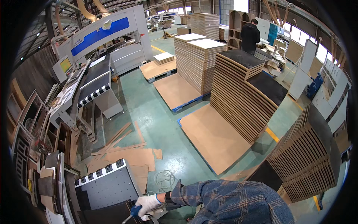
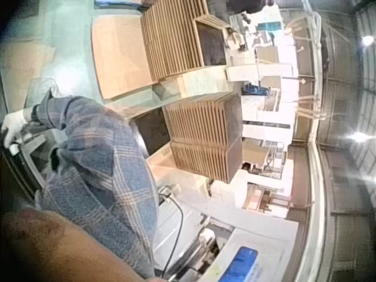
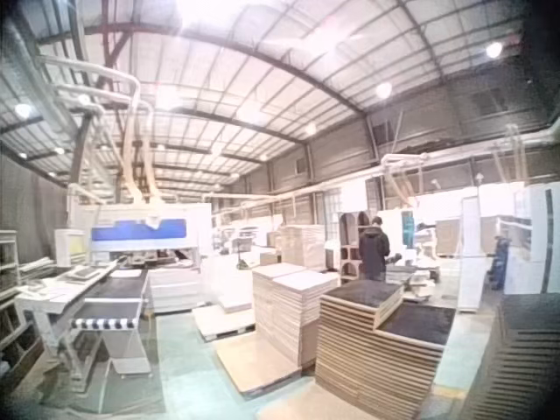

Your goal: The recorder cleans and stacks wood panels in a furniture manufacturing facility.

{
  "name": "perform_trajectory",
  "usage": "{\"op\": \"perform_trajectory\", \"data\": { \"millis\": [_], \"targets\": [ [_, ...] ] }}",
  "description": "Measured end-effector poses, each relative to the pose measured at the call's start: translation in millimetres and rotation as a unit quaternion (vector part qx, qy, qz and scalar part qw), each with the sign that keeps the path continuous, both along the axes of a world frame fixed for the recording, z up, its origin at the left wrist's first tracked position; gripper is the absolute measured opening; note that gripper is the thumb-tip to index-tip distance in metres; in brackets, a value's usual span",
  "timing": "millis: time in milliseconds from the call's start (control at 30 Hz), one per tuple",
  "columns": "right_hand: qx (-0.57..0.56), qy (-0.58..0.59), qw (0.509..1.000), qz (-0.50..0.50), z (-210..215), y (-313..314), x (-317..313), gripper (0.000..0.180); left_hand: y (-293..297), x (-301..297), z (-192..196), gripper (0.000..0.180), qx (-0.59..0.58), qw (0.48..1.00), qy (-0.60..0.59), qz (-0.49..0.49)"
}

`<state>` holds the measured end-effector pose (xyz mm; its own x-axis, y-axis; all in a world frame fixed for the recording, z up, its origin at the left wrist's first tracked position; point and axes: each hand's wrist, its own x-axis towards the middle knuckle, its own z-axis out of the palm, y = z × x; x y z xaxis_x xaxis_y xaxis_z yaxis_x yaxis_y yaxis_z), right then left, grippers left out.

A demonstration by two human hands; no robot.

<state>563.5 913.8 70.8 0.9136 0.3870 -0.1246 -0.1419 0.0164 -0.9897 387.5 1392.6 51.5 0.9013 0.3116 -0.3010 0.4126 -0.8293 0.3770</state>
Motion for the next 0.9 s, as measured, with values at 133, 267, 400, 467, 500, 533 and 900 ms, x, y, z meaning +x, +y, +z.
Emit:
{"op": "perform_trajectory", "data": {
  "millis": [133, 267, 400, 467, 500, 533, 900],
  "targets": [
    [0.167, -0.067, 0.980, 0.079, 65.7, 13.5, 38.6, 0.032, -8.0, 3.2, 16.7, 0.054, -0.228, 0.950, 0.015, 0.213],
    [0.086, -0.204, 0.955, 0.199, 104.9, 64.9, 38.6, 0.030, -16.2, 14.9, 27.0, 0.052, -0.251, 0.943, 0.029, 0.218],
    [-0.212, -0.402, 0.836, 0.309, 105.3, 138.3, -1.9, 0.025, -20.5, 20.3, 43.2, 0.049, -0.325, 0.924, 0.004, 0.203],
    [-0.353, -0.499, 0.723, 0.321, 90.9, 188.5, -20.7, 0.028, -15.7, 19.1, 54.4, 0.050, -0.356, 0.910, -0.029, 0.210],
    [-0.375, -0.496, 0.707, 0.336, 84.5, 204.0, -31.4, 0.028, -18.5, 21.4, 58.5, 0.051, -0.374, 0.903, -0.039, 0.208],
    [-0.379, -0.520, 0.693, 0.324, 85.4, 214.7, -41.7, 0.025, -18.8, 26.4, 60.6, 0.053, -0.398, 0.894, -0.044, 0.204],
    [-0.459, -0.431, 0.729, 0.269, 207.0, 323.8, 36.1, 0.022, 92.0, 98.8, 36.7, 0.055, -0.718, 0.567, 0.003, 0.404]
  ]
}}
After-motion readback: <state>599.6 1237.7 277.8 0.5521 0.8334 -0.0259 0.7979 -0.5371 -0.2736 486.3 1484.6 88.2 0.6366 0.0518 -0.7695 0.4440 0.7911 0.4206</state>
